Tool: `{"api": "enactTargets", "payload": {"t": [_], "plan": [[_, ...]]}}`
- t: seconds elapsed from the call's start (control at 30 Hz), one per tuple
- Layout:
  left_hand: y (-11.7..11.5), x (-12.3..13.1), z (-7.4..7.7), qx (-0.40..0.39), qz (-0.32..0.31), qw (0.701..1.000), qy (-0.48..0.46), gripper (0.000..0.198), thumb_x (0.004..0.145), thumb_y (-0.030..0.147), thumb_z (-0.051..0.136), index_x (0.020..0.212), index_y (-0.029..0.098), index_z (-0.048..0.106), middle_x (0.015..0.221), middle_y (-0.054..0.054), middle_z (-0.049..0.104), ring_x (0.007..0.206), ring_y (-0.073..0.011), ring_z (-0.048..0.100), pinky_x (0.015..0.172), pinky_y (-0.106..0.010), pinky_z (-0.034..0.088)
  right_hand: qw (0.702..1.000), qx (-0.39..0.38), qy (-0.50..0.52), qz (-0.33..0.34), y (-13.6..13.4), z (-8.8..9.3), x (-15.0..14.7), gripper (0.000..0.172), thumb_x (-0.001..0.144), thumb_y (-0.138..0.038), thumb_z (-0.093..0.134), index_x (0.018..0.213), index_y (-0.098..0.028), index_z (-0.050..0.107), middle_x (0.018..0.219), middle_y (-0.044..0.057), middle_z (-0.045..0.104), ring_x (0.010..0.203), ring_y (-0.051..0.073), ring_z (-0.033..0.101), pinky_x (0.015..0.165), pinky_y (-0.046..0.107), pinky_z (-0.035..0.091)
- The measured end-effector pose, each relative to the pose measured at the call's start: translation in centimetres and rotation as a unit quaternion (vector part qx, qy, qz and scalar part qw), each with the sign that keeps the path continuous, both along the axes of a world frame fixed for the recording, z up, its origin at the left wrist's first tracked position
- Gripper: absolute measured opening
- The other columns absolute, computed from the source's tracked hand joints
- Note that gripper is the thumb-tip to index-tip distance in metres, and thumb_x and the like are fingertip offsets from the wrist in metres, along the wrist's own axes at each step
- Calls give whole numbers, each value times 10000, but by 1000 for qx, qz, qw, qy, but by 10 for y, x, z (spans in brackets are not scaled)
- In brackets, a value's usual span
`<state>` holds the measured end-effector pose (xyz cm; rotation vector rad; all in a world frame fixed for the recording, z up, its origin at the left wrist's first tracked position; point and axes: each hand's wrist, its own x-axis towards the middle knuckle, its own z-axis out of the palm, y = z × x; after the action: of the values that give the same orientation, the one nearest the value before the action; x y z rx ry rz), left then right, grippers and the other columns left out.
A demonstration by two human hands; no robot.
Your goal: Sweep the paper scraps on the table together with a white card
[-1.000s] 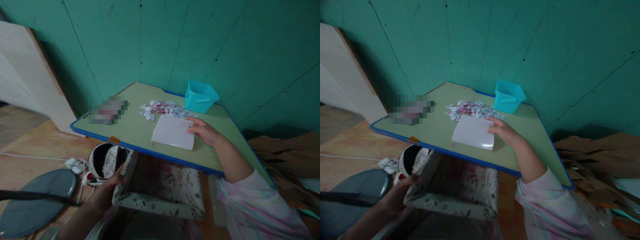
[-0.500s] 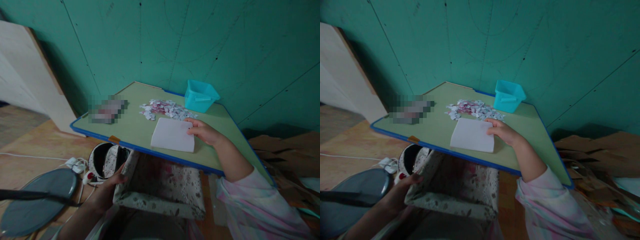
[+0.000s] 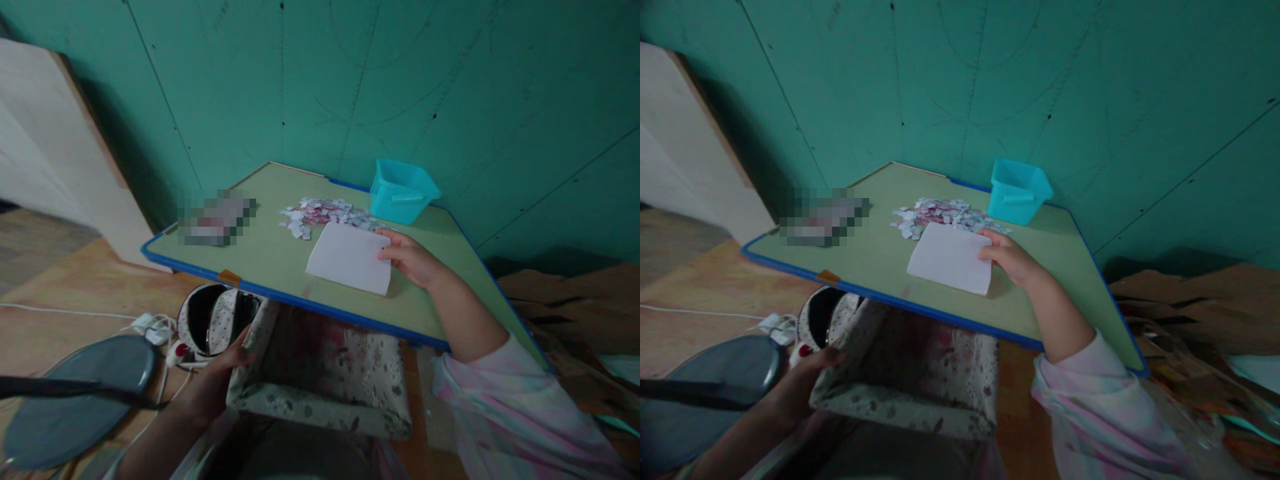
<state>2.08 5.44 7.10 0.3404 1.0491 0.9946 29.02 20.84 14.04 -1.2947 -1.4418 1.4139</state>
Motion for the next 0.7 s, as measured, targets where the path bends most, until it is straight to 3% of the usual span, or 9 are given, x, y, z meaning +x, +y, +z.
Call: {"api": "enactTargets", "payload": {"t": [0.27, 0.7], "plan": [[-1, -1, -4, -2, -1, 1000, 0, 594, 659, 56, 491, 1235, 200, 498, 542, 1, 726, 448, -215, 639, 398, -273, 453, 998, -6, -14, 56, -1, -2, 4, 357, 490, -152, 555, 843, -195, 578, 712, -38, 585, 619, 103, 514, 550, 210, 380], [-1, -1, -1, -6, -14, 1000, 16, 572, 668, 60, 476, 1217, 215, 519, 557, -5, 728, 433, -211, 641, 416, -277, 489, 998, -32, -3, 62, -1, -3, 5, 394, 485, -146, 577, 875, -201, 556, 730, -41, 580, 631, 112, 511, 575, 224, 373]]}}
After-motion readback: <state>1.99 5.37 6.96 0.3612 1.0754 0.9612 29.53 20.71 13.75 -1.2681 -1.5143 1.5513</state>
